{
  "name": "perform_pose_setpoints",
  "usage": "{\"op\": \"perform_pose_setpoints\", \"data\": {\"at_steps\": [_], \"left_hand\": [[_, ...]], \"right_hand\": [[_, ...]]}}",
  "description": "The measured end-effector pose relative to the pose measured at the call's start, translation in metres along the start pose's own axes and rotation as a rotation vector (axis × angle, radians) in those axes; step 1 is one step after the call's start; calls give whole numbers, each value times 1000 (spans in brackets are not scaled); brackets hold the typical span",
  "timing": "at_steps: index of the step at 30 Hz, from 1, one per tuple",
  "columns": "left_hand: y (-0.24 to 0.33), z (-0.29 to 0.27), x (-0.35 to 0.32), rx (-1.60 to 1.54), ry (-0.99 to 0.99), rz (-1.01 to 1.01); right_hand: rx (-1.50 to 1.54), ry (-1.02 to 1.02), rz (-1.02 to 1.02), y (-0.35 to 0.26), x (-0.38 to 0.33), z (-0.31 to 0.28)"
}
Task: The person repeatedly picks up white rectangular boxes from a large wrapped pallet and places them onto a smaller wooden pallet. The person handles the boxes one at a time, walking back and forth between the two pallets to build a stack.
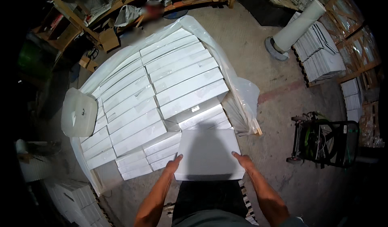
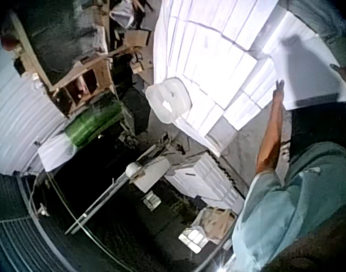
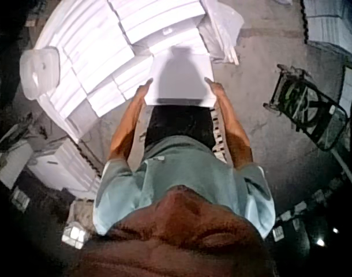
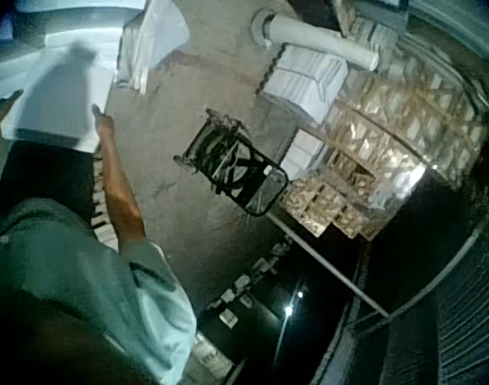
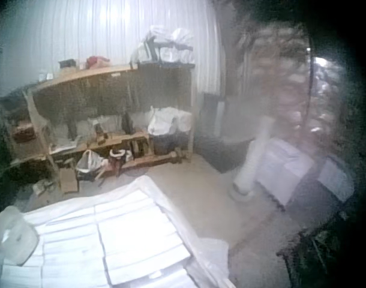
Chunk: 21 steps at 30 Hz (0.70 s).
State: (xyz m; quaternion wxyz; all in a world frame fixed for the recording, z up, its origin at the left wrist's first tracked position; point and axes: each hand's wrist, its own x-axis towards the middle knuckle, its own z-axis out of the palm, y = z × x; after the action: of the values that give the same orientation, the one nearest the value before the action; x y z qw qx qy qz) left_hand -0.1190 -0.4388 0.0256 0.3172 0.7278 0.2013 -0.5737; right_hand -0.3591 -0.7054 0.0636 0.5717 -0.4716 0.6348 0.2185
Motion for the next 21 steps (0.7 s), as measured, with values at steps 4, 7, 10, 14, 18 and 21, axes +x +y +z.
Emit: {"op": "perform_pose_setpoints", "data": {"at_steps": [4,7,10,14,18,21], "left_hand": [[33,-9,29,-98,-41,-18],[56,7,14,-292,-90,-24],[32,27,45,-214,82,77],[17,24,59,-198,58,-18],[22,28,55,-354,7,6],[52,36,30,-418,25,0]], "right_hand": [[-36,48,5,-49,33,1],[454,-64,-69,-62,36,-5],[834,-14,-113,-47,26,-2],[935,30,-133,-34,30,8],[924,-10,-232,-48,31,1],[1058,-94,-284,-58,30,2]]}}
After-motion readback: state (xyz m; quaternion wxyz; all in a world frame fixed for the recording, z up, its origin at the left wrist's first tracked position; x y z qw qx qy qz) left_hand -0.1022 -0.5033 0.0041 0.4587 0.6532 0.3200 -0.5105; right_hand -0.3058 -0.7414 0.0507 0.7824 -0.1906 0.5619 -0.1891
